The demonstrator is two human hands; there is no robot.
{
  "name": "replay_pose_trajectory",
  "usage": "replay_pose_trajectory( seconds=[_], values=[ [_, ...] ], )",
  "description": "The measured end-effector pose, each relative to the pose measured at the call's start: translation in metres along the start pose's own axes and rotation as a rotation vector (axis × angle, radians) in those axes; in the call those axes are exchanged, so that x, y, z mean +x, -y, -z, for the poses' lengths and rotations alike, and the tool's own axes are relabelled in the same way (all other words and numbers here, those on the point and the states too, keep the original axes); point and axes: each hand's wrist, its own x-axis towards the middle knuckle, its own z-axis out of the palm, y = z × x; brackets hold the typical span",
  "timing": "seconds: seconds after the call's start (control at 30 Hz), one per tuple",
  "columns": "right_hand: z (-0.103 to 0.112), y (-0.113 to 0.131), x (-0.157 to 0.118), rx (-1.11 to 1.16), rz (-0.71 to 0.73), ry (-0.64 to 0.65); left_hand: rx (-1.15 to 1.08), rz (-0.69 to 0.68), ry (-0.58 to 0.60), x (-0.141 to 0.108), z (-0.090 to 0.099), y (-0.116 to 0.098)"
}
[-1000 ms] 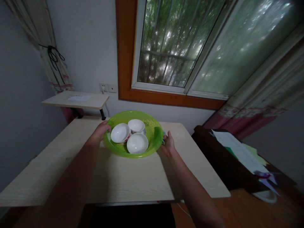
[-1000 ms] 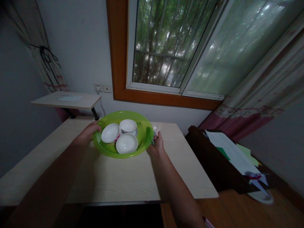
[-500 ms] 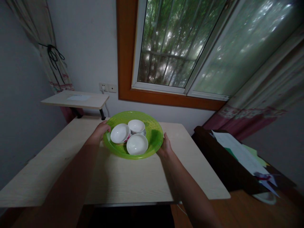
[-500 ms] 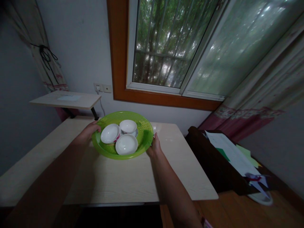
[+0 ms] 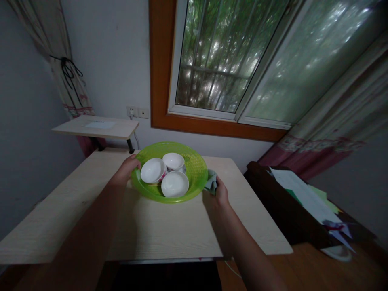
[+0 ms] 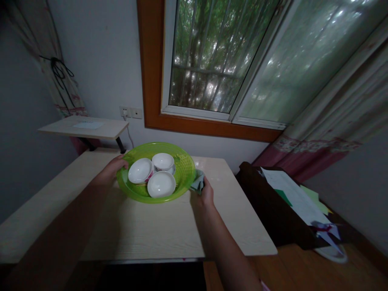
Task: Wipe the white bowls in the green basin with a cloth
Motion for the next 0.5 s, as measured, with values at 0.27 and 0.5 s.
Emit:
replay_pose_trajectory(
  seconds=[0.27,0.5],
  values=[
    [-0.033,0.055,0.0,-0.864,0.385,0.565,0.018,0.029,0.002,-0.003,-0.001,-0.005],
    [-0.043,0.067,-0.013,-1.133,0.277,0.931,-0.005,0.011,0.005,-0.004,-0.001,-0.003]
  ],
)
